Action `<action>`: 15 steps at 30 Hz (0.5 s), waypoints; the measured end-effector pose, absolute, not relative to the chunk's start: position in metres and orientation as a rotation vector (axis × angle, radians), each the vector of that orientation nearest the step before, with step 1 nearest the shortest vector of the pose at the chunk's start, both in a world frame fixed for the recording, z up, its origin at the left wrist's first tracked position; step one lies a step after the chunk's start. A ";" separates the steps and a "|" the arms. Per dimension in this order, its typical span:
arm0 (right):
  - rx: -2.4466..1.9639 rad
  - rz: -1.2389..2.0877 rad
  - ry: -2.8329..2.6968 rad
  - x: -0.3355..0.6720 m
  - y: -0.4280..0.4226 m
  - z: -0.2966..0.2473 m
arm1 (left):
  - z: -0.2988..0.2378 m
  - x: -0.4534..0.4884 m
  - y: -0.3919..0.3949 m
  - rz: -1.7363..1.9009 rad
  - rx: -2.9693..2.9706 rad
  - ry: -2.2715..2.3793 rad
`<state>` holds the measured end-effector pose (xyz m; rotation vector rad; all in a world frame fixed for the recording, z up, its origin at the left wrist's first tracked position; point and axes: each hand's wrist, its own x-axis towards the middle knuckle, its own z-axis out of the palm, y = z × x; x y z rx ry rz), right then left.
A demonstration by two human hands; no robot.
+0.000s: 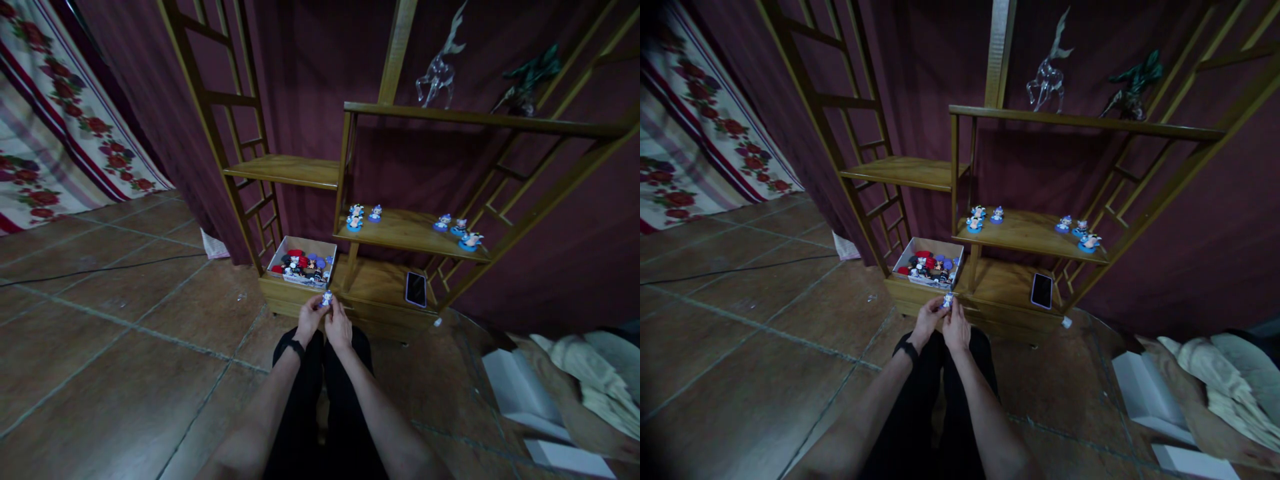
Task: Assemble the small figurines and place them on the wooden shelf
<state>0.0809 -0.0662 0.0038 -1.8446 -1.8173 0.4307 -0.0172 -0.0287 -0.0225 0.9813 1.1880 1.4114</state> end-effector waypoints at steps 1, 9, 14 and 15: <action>-1.852 0.432 -1.819 0.081 -0.066 0.003 | -0.022 -0.017 -0.029 1.408 0.976 1.183; -1.844 0.422 -1.824 0.081 -0.066 0.005 | -0.014 -0.018 -0.033 1.389 0.974 1.196; -1.801 0.429 -1.852 0.082 -0.068 0.007 | -0.012 -0.017 -0.034 1.390 0.957 1.240; -1.788 0.431 -1.859 0.082 -0.068 0.007 | -0.012 -0.017 -0.034 1.383 0.958 1.253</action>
